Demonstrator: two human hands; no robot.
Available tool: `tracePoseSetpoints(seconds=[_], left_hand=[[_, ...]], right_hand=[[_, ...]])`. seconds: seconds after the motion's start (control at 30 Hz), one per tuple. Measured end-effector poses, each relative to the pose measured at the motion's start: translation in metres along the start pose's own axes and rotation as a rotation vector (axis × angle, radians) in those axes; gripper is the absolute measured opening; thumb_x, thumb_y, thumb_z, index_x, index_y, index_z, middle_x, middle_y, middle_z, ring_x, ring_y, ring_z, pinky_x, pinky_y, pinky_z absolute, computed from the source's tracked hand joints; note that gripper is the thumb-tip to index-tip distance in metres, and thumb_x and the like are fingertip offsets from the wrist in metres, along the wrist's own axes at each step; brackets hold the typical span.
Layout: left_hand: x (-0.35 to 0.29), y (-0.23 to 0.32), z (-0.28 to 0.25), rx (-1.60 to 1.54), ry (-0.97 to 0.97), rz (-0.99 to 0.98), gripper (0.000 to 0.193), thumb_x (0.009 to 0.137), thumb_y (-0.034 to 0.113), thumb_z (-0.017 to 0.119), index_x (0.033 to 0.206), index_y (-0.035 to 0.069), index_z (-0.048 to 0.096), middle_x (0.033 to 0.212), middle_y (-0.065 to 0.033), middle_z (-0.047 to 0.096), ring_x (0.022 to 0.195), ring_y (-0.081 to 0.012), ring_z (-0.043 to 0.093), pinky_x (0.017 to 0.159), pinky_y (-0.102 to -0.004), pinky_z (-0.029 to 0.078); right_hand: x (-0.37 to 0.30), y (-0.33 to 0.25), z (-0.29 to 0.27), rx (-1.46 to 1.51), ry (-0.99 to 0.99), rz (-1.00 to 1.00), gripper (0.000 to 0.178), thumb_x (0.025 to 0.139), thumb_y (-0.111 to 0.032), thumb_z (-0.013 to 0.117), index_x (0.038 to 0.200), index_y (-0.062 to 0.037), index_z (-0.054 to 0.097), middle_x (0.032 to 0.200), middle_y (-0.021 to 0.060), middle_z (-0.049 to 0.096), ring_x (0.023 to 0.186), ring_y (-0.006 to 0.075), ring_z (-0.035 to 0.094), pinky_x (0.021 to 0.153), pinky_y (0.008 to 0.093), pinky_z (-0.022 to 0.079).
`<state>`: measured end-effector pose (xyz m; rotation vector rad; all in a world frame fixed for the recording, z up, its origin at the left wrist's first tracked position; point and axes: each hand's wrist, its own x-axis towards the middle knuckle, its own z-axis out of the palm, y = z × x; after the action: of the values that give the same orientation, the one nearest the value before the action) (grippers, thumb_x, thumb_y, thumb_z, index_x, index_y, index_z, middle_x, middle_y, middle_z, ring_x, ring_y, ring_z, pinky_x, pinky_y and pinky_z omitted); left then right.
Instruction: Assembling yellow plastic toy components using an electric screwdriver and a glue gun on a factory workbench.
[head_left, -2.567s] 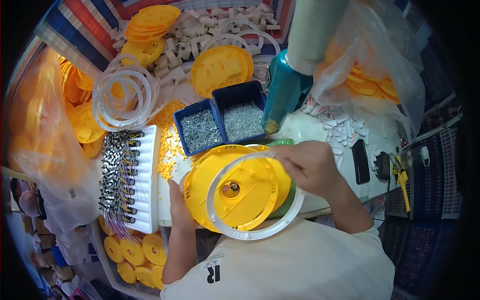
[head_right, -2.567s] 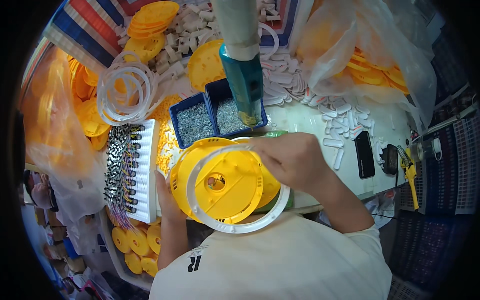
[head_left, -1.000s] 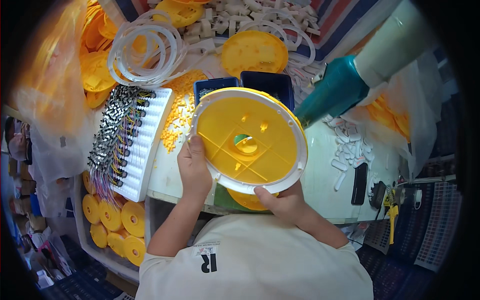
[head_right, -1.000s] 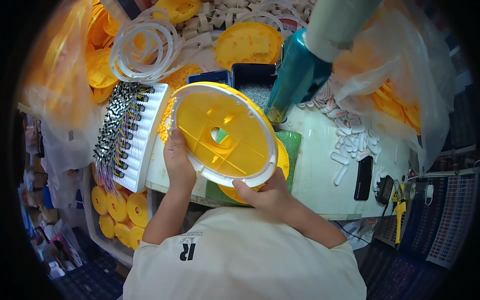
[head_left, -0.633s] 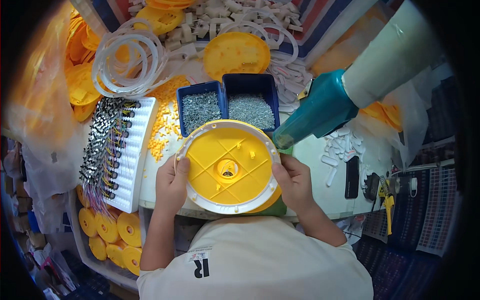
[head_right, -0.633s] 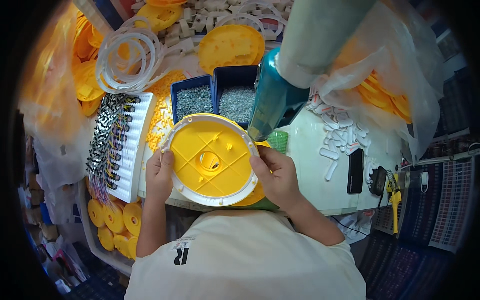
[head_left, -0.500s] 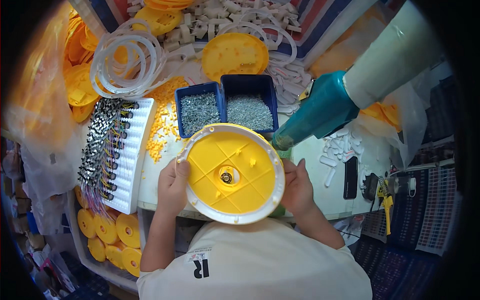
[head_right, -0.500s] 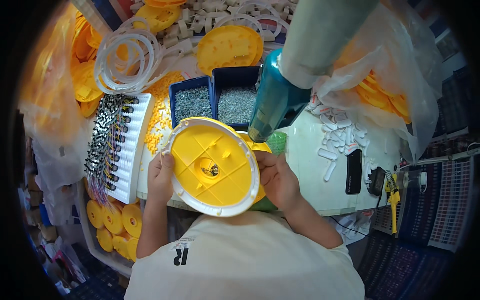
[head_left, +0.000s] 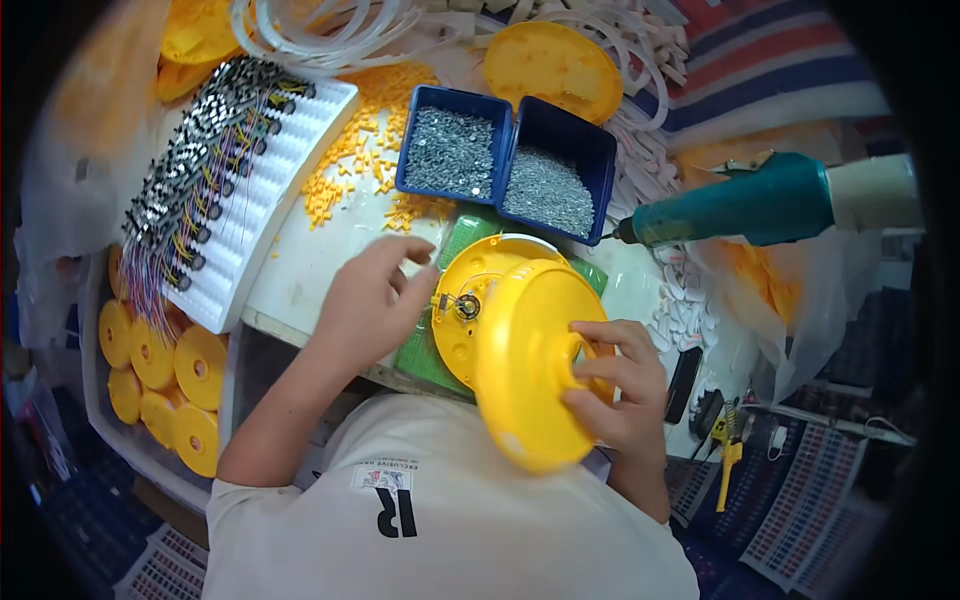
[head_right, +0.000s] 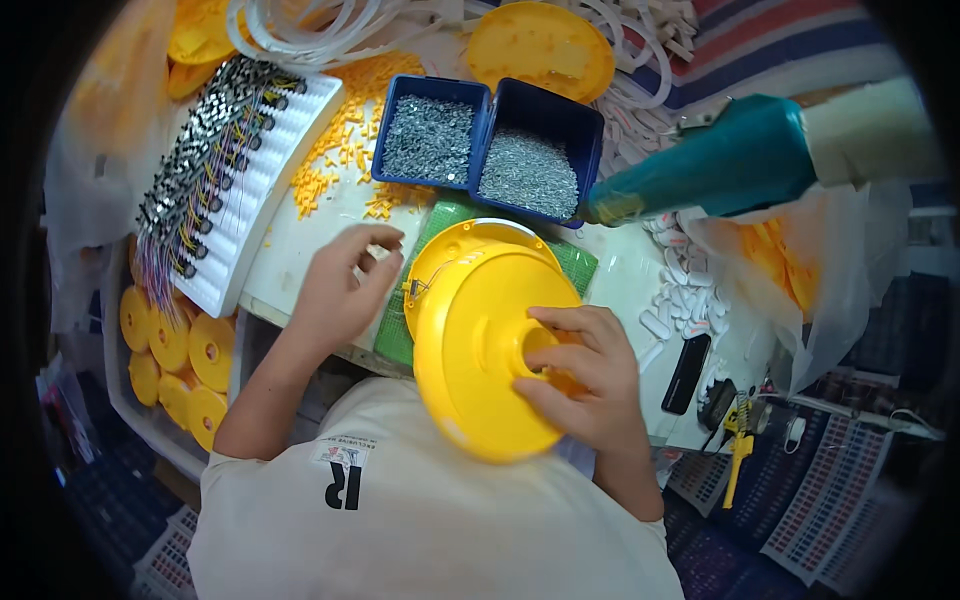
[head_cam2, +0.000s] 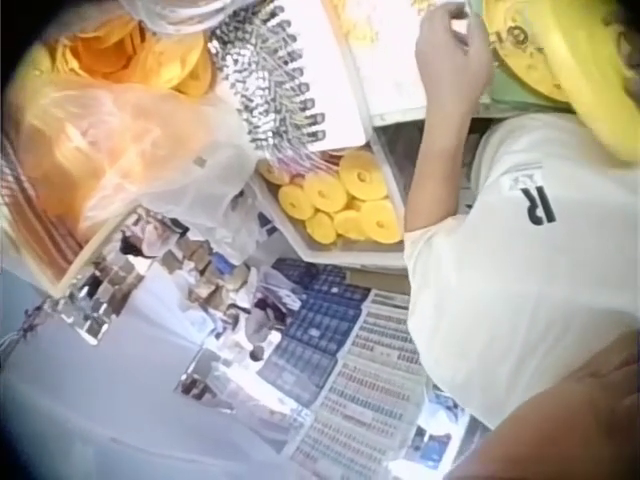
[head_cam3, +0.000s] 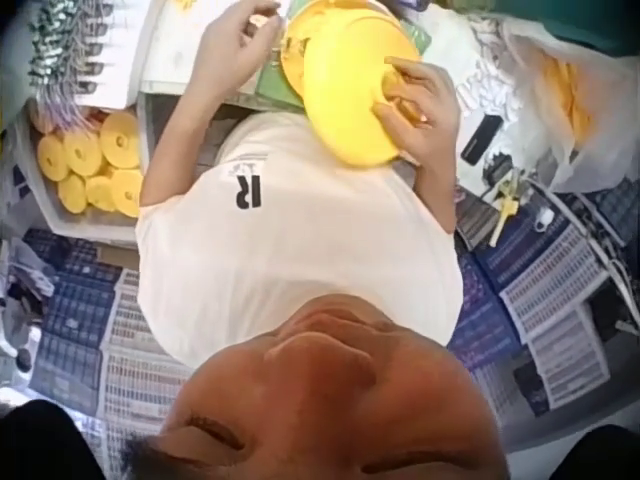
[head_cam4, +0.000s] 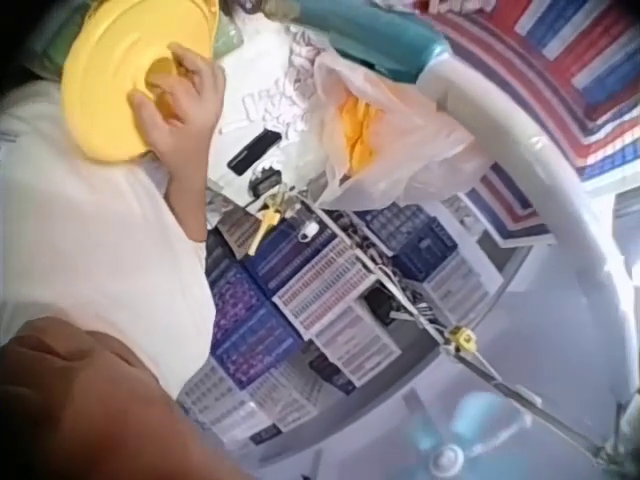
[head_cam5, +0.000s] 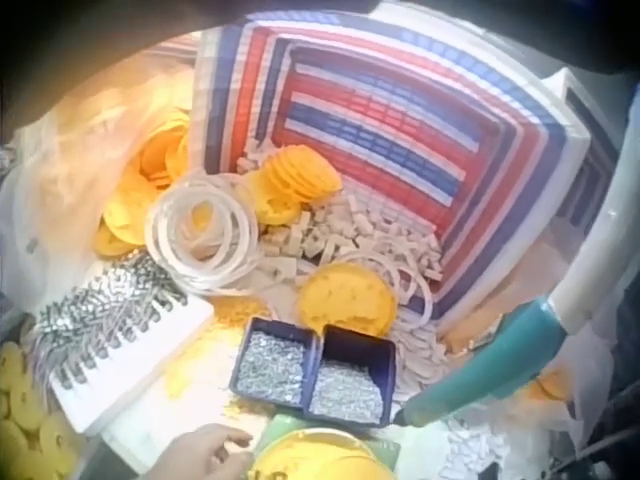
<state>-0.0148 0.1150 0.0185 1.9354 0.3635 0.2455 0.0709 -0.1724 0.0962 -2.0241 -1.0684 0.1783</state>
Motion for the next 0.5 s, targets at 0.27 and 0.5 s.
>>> tracePoseSetpoints(seconds=[0.27, 0.5], left_hand=[[-0.019, -0.005, 0.023, -0.046, -0.053, -0.065, 0.036, 0.094, 0.009, 0.068, 0.128, -0.001, 0.068, 0.082, -0.0115, 0.068, 0.062, -0.0155, 0.06, 0.061, -0.0307, 0.049], [-0.014, -0.014, 0.015, -0.166, -0.144, -0.128, 0.037, 0.095, 0.007, 0.064, 0.131, -0.001, 0.067, 0.077, -0.0086, 0.067, 0.063, -0.0126, 0.058, 0.062, -0.0297, 0.048]], right_hand=[[0.011, 0.019, 0.039, -0.286, 0.037, 0.021, 0.037, 0.073, -0.014, 0.085, 0.107, -0.0053, 0.071, 0.121, 0.0152, 0.071, 0.108, 0.0349, 0.064, 0.095, 0.0448, 0.05], [0.019, 0.022, 0.047, -0.357, -0.046, -0.021, 0.04, 0.073, -0.014, 0.086, 0.111, -0.0061, 0.074, 0.12, 0.0143, 0.07, 0.107, 0.0344, 0.064, 0.095, 0.0444, 0.05]])
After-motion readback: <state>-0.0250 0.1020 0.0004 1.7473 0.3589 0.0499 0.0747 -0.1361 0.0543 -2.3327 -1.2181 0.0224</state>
